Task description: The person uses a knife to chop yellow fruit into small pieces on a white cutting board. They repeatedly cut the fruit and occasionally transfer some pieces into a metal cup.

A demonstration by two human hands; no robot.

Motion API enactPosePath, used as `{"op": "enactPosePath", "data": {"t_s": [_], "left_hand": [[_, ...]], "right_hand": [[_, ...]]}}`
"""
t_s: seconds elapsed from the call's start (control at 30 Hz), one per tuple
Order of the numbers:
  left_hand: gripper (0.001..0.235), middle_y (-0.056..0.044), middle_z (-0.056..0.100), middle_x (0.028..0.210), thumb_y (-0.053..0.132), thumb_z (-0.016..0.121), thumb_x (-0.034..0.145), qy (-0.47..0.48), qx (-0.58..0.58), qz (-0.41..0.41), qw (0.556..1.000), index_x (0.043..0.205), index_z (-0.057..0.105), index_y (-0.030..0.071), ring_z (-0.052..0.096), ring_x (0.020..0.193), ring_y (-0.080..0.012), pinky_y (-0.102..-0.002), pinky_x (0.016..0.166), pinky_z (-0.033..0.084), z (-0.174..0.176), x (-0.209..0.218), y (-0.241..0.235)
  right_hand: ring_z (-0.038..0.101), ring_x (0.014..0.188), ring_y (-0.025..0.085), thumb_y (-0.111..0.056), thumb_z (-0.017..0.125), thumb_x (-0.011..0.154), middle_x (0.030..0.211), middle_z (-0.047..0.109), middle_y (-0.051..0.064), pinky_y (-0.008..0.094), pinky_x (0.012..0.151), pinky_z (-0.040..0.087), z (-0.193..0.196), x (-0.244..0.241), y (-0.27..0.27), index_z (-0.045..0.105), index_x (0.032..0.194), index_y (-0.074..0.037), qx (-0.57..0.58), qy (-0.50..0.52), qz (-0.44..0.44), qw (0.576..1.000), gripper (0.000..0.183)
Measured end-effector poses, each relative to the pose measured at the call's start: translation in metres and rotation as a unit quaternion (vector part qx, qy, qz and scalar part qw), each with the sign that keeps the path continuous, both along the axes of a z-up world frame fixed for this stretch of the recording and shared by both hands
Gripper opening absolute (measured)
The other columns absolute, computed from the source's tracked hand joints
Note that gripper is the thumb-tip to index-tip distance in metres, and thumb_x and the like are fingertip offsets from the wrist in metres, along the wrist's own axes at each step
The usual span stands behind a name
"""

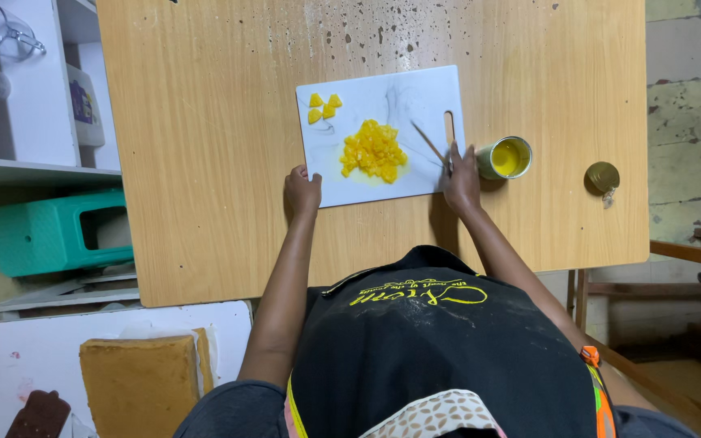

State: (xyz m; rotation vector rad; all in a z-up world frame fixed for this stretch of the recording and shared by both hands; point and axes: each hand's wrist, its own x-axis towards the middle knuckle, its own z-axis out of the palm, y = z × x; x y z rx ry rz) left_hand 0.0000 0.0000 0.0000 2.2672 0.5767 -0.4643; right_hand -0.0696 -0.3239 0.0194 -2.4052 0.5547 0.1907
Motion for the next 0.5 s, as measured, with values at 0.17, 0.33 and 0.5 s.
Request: {"op": "enactPosePath", "data": {"t_s": [0.17,0.33,0.5], "left_hand": [[0.042,-0.011,0.070,0.121,0.023,0.066,0.094,0.016,-0.011,0.030,0.999,0.132,0.063,0.004,0.069,0.113,-0.0274,-0.040,0.086,0.059,-0.037,0.012,0.005],[0.038,-0.010,0.071,0.126,0.028,0.060,0.099,0.052,-0.030,0.059,0.996,0.132,0.064,0.010,0.069,0.115,-0.0298,-0.043,0.085,0.058,0.011,0.012,0.004],[0.035,-0.025,0.060,0.139,0.019,0.043,0.111,-0.026,-0.209,0.193,0.958,0.140,0.055,0.002,0.050,0.137,-0.0444,-0.053,0.112,0.043,0.023,0.009,-0.003]], "right_hand": [[0.043,0.131,0.045,-0.009,0.060,0.098,0.136,0.043,0.027,0.050,0.114,0.040,-0.061,0.044,-0.008,0.043,0.155,-0.005,-0.045,0.008,-0.107,0.993,0.060],[0.051,0.128,0.038,-0.059,0.043,0.105,0.129,0.048,0.020,0.050,0.116,0.032,-0.059,0.077,0.001,0.049,0.129,-0.006,0.118,-0.005,-0.400,0.909,0.059],[0.072,0.109,0.023,-0.028,0.063,0.096,0.116,0.064,0.015,0.034,0.094,0.058,-0.075,0.093,-0.013,0.055,0.120,0.000,0.351,-0.144,-0.479,0.791,0.038]]}}
